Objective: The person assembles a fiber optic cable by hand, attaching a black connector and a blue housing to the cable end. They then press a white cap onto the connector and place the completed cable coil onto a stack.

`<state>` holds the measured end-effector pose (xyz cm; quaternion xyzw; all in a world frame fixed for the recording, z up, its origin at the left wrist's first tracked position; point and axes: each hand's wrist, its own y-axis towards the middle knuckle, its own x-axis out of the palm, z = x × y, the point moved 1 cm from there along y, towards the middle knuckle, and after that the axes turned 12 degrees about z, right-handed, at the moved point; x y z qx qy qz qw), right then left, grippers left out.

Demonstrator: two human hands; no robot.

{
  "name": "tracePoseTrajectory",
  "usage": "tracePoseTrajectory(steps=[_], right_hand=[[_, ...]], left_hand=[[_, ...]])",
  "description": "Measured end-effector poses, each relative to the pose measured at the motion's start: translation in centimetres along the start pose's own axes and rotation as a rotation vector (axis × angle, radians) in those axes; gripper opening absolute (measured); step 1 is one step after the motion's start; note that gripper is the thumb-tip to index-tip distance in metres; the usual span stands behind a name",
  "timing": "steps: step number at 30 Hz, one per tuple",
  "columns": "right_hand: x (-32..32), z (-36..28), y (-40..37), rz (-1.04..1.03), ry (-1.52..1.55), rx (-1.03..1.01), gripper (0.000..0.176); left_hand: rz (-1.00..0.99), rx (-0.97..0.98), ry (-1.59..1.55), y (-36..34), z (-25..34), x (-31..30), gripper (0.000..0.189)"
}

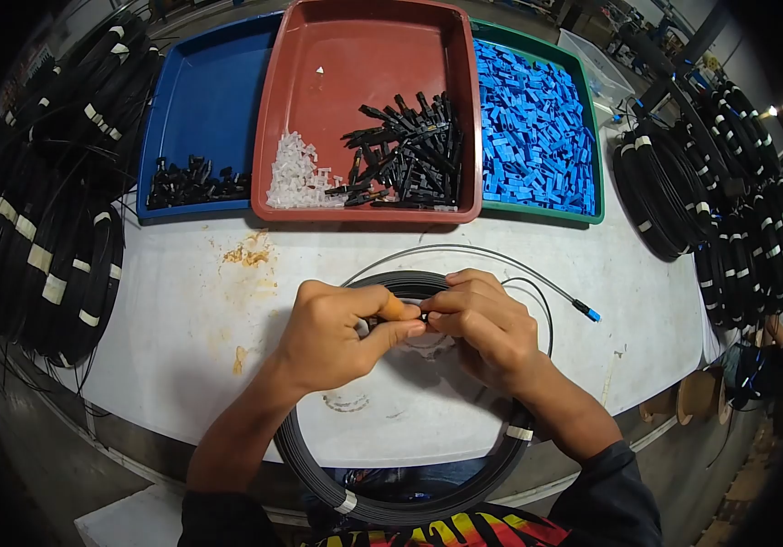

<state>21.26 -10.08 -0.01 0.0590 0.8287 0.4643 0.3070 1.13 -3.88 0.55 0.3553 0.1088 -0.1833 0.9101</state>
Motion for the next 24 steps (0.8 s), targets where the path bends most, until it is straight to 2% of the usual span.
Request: tracePoseTrajectory(steps=[1,2,6,8,12,14,15,17,21,23,24], right_hand=[[0.0,-0.1,0.0,0.001,-0.001,0.001,0.018],[0.0,-0.3,0.2,-0.004,-0.042,-0.04,0.018],[0.0,-0.7,0.3,-0.037,-0.064,-0.05,0.02],[-0.1,-0.7,0.3,-0.026,-0.013,-0.024,0.022],[-0.3,-0.3,0.3,-0.022,0.124,0.07,0.03],[0.0,0.0,0.1,-0.002,0.159,0.092,0.032],[0.2,0.2,0.0,0.017,0.196,0.113,0.034],[0.1,0.2,0.0,0.015,0.214,0.127,0.035],[0.1,0.2,0.1,0.017,0.266,0.183,0.036],[0.2,0.5,0.1,0.0,0.247,0.217,0.037],[0.1,0.7,0.1,-0.015,0.228,0.254,0.037]], left_hand=[[-0.002,-0.184,-0.062,-0.1,-0.1,0.1,0.014],[-0.021,-0.231,-0.073,0.0,0.1,-0.1,0.014],[-0.027,-0.105,-0.003,-0.1,0.0,0.2,0.012],[-0.005,0.365,0.075,-0.1,-0.3,0.4,0.01],[0.013,0.497,0.178,-0.1,0.5,0.6,0.01],[0.004,0.661,0.321,0.1,1.0,0.7,0.01],[0.004,0.663,0.32,0.0,1.0,0.7,0.01],[0.008,0.791,0.436,-0.3,1.2,0.7,0.01],[-0.003,0.817,0.438,-0.3,1.6,0.4,0.012],[-0.029,0.752,0.413,0.0,1.1,0.2,0.009],[-0.024,0.661,0.361,0.0,0.2,0.3,0.01]])
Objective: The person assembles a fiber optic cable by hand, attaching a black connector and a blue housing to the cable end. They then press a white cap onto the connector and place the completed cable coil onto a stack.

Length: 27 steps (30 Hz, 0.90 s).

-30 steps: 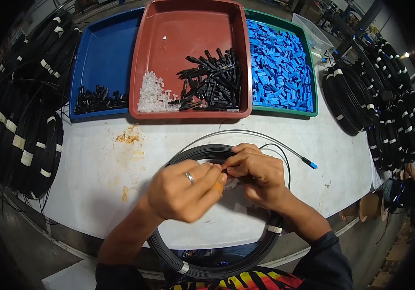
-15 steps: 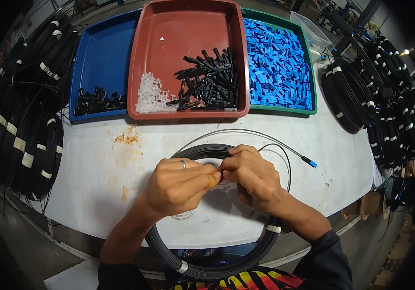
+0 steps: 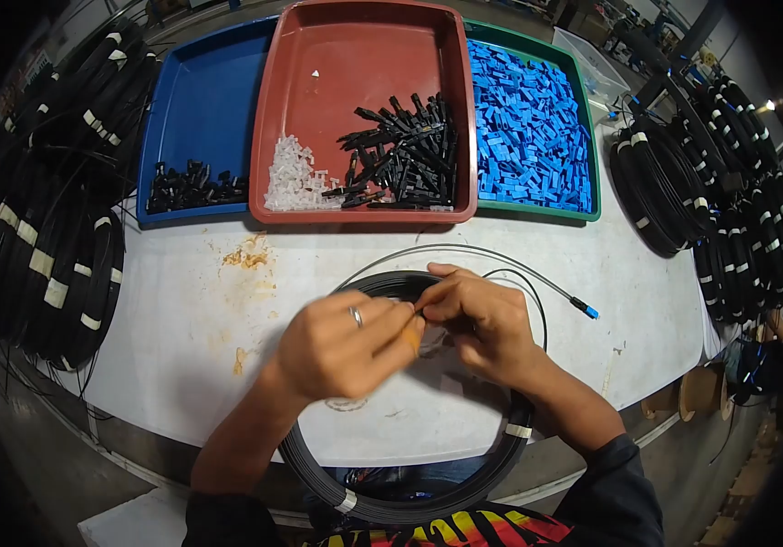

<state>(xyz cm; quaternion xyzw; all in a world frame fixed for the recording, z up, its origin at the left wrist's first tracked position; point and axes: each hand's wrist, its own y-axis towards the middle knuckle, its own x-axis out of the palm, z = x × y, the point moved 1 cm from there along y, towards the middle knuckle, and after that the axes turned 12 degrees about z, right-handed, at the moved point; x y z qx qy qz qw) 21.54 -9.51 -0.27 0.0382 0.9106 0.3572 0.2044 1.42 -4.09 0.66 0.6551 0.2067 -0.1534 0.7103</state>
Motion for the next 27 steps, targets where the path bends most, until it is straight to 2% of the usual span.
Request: tracePoseTrajectory(steps=[1,2,3,5,6,7,8,10,11,12,14,16,18,20,21,23,24,26,27], right_hand=[[-0.2,-0.1,0.0,-0.005,0.006,-0.005,0.037],[-0.5,-0.1,0.0,-0.002,-0.121,0.043,0.037],[-0.5,0.0,0.1,-0.002,-0.237,0.086,0.036],[-0.8,0.5,-0.1,0.046,-0.354,0.12,0.043],[-1.1,0.8,0.0,0.023,-0.355,0.108,0.05],[-1.4,1.0,0.1,-0.001,-0.364,0.099,0.057],[-1.5,0.7,0.3,-0.001,-0.362,0.095,0.057],[-1.7,0.0,0.7,-0.078,-0.325,0.319,0.071],[-1.7,0.2,0.5,-0.073,-0.324,0.322,0.071],[-1.9,0.7,0.3,-0.087,-0.36,0.276,0.076],[-2.3,1.1,0.2,-0.104,-0.392,0.23,0.082],[-2.6,1.4,0.4,-0.241,-0.465,0.388,0.085],[-2.4,1.7,0.3,-0.185,-0.407,0.462,0.085],[-2.1,1.7,0.3,-0.185,-0.384,0.477,0.083],[-2.0,1.6,0.3,-0.191,-0.378,0.471,0.079],[-2.0,1.8,0.4,-0.207,-0.378,0.449,0.075],[-2.0,2.0,0.4,-0.185,-0.351,0.482,0.071],[-2.0,2.3,0.1,-0.124,-0.277,0.554,0.064],[-2.1,2.2,0.1,-0.118,-0.289,0.541,0.064]], left_hand=[[0.005,-0.093,-0.049,-0.2,-0.6,0.1,0.013],[-0.067,-0.219,-0.047,-0.5,-0.9,-0.3,0.029],[-0.142,-0.338,-0.048,0.4,-1.0,-1.5,0.062],[-0.074,-0.441,-0.028,0.2,-1.6,-3.3,0.094],[-0.021,-0.533,-0.041,-0.5,-1.8,-4.4,0.095],[0.038,-0.782,-0.089,-1.4,-1.2,-5.8,0.093],[0.109,-0.814,-0.035,-2.7,-1.0,-7.2,0.087],[0.277,-0.841,0.055,-5.6,1.5,-9.9,0.051],[0.383,-0.921,0.089,-7.1,3.7,-10.9,0.035],[0.472,-1.047,0.118,-8.2,6.2,-11.5,0.029],[0.44,-1.304,0.119,-10.0,11.7,-12.7,0.024],[0.318,-1.551,0.082,-10.8,16.3,-12.9,0.021],[0.397,-1.799,-0.049,-10.9,19.6,-11.5,0.028],[0.306,-1.815,-0.307,-12.4,21.1,-9.4,0.036],[0.365,-1.854,-0.611,-12.8,21.6,-8.8,0.051],[0.528,-1.678,-0.912,-13.4,22.1,-6.6,0.064],[0.543,-1.669,-0.916,-12.9,22.0,-6.1,0.064],[0.789,-1.59,-1.151,-11.7,21.4,-5.7,0.072],[0.79,-1.572,-1.163,-11.7,21.8,-5.3,0.072]])
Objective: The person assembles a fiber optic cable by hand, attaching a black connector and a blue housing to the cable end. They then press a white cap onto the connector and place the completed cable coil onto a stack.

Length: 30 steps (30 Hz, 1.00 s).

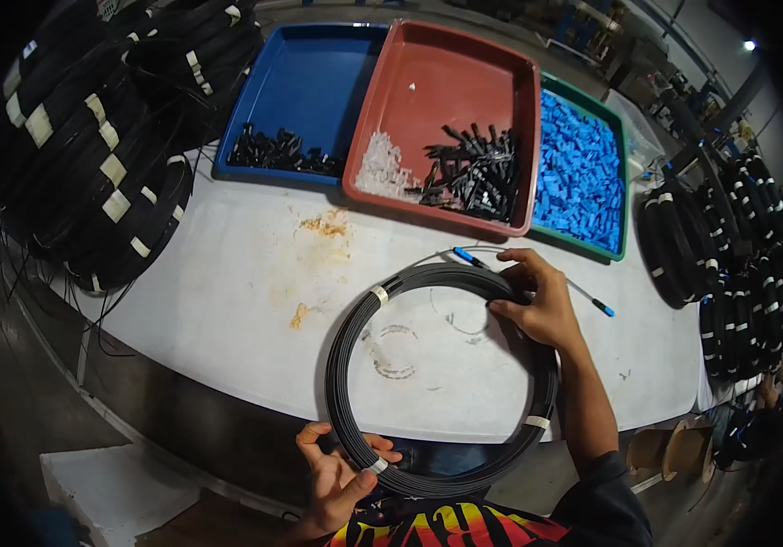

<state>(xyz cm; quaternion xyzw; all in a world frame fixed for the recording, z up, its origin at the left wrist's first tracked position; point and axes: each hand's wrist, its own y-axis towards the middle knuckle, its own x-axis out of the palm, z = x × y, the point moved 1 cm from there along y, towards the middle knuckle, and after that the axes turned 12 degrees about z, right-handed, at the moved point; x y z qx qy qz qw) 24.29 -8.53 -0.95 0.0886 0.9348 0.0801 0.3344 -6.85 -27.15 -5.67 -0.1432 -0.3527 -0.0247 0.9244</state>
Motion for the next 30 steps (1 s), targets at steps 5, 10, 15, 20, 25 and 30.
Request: tracePoseTrajectory(steps=[5,10,15,20,25,30], right_hand=[[-0.2,-0.4,-1.1,0.104,0.152,-0.023,0.06],[0.0,-5.5,-2.6,0.288,0.563,-0.152,0.079],[-0.5,-9.8,-1.1,0.346,0.545,-0.392,0.106],[0.4,-6.1,-0.3,0.272,0.483,-0.498,0.083],[1.1,0.2,-3.6,0.229,0.388,-0.427,0.069],[-4.3,1.2,-5.2,0.052,-0.188,-0.59,0.058]], left_hand=[[0.167,0.234,0.02,-0.6,-0.1,0.6,0.084],[0.318,0.68,0.01,-1.0,4.3,2.1,0.095],[-0.336,1.289,0.558,1.8,11.6,-2.7,0.114],[-0.698,1.001,1.017,-1.1,13.0,4.8,0.06],[-0.852,1.554,1.032,1.0,8.1,2.7,0.016],[-0.848,1.737,1.111,1.4,4.6,1.8,0.015]])
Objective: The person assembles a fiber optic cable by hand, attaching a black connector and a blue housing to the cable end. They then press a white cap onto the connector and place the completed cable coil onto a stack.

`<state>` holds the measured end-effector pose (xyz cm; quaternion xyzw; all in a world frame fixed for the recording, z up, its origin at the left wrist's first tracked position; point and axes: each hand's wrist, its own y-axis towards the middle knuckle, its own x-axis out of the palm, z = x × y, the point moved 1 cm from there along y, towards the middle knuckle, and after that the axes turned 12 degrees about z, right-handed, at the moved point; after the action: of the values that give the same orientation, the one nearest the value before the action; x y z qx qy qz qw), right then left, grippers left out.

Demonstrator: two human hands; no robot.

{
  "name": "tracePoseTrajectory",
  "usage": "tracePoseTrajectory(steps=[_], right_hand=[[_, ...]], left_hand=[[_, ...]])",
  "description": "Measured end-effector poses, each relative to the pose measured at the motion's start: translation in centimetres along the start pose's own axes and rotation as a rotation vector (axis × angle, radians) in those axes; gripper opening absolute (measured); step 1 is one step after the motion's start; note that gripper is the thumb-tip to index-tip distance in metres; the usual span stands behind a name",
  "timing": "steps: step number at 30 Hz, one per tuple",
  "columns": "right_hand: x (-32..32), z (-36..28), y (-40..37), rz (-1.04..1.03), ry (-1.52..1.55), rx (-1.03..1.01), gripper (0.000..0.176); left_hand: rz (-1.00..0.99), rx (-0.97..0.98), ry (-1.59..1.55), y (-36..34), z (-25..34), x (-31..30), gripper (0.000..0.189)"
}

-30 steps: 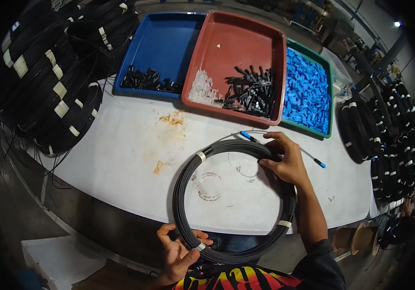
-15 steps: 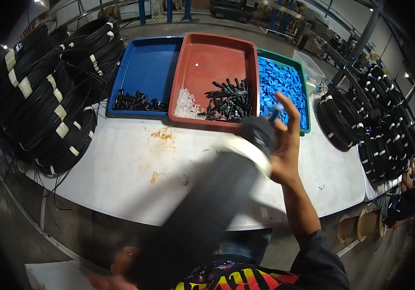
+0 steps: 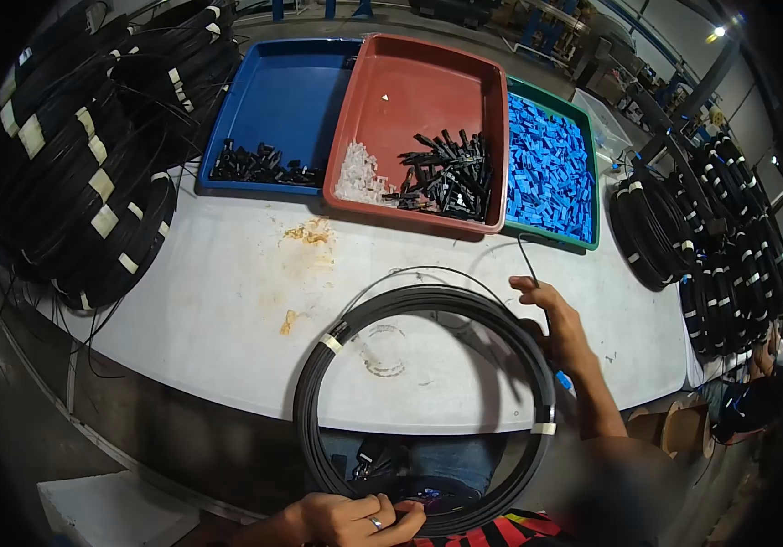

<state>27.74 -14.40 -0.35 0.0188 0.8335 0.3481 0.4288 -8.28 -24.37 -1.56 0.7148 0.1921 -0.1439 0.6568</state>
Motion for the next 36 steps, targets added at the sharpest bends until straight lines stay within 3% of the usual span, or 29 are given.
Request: tracePoseTrajectory(steps=[1,2,4,5,8,9,11,12,14,16,17,18,20,24,26,27,30,32,34,36], right_hand=[[-0.6,0.4,-0.7,-0.022,0.029,0.112,0.056],[-1.7,0.6,-0.8,-0.026,0.028,0.112,0.056],[-3.7,0.8,-1.0,-0.187,-0.098,0.163,0.053],[-4.1,1.2,-1.5,-0.09,0.115,0.288,0.058],[-5.0,2.6,-4.2,0.144,0.687,0.523,0.045],[-4.8,2.2,-4.5,0.146,0.688,0.528,0.045],[-4.5,0.8,-4.4,0.459,1.018,0.602,0.039],[-3.8,-1.3,-3.3,0.65,1.054,0.703,0.047],[-3.5,-3.2,-2.0,0.788,1.1,0.808,0.047],[-3.9,-3.6,-1.4,0.783,1.102,0.833,0.043],[-3.9,-3.7,-1.2,0.767,1.106,0.857,0.04],[-3.6,-3.9,-0.9,0.775,1.107,0.852,0.04],[-2.7,-4.6,-0.3,0.763,0.815,0.799,0.033],[-2.6,-6.5,0.6,0.443,0.649,0.693,0.023],[-2.2,-7.2,0.8,0.406,0.618,0.609,0.019],[-2.0,-7.4,1.0,0.401,0.602,0.602,0.017],[-1.9,-6.1,1.4,0.347,0.461,0.565,0.016],[-1.5,-4.6,1.7,0.318,0.372,0.595,0.016],[-0.4,-2.8,1.9,0.346,0.27,0.632,0.014],[1.1,-1.0,1.8,0.337,0.28,0.603,0.014]], left_hand=[[0.028,0.135,-0.088,-0.6,-0.3,-0.1,0.043],[0.031,0.132,-0.087,-0.9,-0.3,0.3,0.043],[-0.118,0.026,-0.062,-0.8,-0.3,1.0,0.016],[-0.053,0.113,-0.09,-1.1,-1.2,1.3,0.05],[-0.131,0.018,-0.091,-1.0,-1.1,1.6,0.066],[-0.148,0.001,-0.08,-0.9,-1.1,2.0,0.053],[-0.179,-0.049,-0.095,-0.7,-0.8,2.7,0.05],[-0.205,-0.096,-0.104,-0.7,-0.8,3.0,0.047],[-0.305,-0.144,-0.122,1.0,-1.2,2.6,0.04],[-0.36,-0.209,-0.318,3.0,-2.3,2.9,0.038],[-0.388,-0.374,-0.514,4.6,-2.9,2.4,0.035],[-0.393,-0.367,-0.514,5.2,-3.8,2.5,0.035],[-0.292,-0.324,-0.247,6.6,-5.8,2.8,0.036],[-0.075,-0.238,0.195,10.1,-11.8,4.1,0.034],[0.056,-0.08,0.337,10.5,-14.8,6.4,0.034],[0.074,0.017,0.464,10.8,-16.3,7.5,0.033],[-0.042,0.126,0.44,10.9,-20.5,8.7,0.035],[-0.372,-0.054,0.384,9.8,-22.2,8.9,0.036],[-0.331,-0.135,0.254,8.7,-23.4,8.9,0.031],[-0.256,-0.644,-0.033,7.9,-23.4,8.4,0.029]])
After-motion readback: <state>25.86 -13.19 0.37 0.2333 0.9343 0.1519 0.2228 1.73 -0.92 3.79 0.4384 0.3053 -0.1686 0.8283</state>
